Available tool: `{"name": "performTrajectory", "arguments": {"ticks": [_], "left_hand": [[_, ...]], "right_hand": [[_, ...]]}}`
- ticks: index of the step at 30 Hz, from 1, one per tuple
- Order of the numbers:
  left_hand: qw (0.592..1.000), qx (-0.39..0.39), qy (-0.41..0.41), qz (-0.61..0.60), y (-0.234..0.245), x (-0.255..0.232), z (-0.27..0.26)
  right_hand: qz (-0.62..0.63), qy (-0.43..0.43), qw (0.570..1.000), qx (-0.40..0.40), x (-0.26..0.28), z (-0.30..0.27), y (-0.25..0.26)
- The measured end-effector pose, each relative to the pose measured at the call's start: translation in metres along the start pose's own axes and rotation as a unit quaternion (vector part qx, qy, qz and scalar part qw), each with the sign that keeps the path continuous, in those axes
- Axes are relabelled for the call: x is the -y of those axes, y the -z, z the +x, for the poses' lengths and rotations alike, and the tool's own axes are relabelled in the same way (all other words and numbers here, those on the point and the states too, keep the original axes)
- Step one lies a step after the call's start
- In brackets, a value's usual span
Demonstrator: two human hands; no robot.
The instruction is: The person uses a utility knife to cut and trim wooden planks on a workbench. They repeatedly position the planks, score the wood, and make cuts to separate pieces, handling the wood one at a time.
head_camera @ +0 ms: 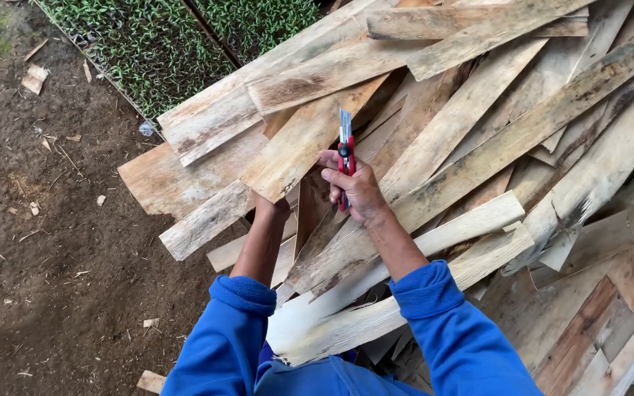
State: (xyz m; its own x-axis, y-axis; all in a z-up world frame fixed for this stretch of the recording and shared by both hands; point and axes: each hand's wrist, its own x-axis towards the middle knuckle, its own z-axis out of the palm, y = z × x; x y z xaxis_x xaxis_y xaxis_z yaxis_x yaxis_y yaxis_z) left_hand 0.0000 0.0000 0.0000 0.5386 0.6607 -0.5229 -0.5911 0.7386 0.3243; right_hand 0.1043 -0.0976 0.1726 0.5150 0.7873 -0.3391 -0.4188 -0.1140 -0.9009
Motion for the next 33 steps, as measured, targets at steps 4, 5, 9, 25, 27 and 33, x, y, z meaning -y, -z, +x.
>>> {"name": "performTrajectory", "arguments": {"ticks": [4, 5, 9, 25, 27, 33], "left_hand": [[0.998, -0.039, -0.017, 0.056, 0.010, 0.012, -0.024], [0.995, -0.049, -0.026, 0.086, 0.013, 0.014, -0.033], [0.981, -0.079, -0.046, 0.174, 0.018, 0.026, -0.059], [0.870, -0.119, -0.075, 0.473, 0.014, 0.012, -0.098], [0.834, -0.116, -0.083, 0.532, 0.016, 0.015, -0.117], [0.812, -0.103, -0.032, 0.574, -0.039, -0.011, -0.152]], "right_hand": [[-0.082, 0.030, 0.996, -0.005, 0.032, -0.009, 0.011], [-0.126, 0.054, 0.990, -0.013, 0.040, -0.011, 0.018], [-0.292, 0.120, 0.949, -0.023, 0.059, -0.016, 0.043], [-0.465, 0.178, 0.867, 0.003, 0.001, -0.140, 0.056], [-0.350, 0.082, 0.933, -0.032, 0.007, -0.165, 0.036], [-0.327, 0.088, 0.939, -0.057, 0.002, -0.177, 0.043]]}}
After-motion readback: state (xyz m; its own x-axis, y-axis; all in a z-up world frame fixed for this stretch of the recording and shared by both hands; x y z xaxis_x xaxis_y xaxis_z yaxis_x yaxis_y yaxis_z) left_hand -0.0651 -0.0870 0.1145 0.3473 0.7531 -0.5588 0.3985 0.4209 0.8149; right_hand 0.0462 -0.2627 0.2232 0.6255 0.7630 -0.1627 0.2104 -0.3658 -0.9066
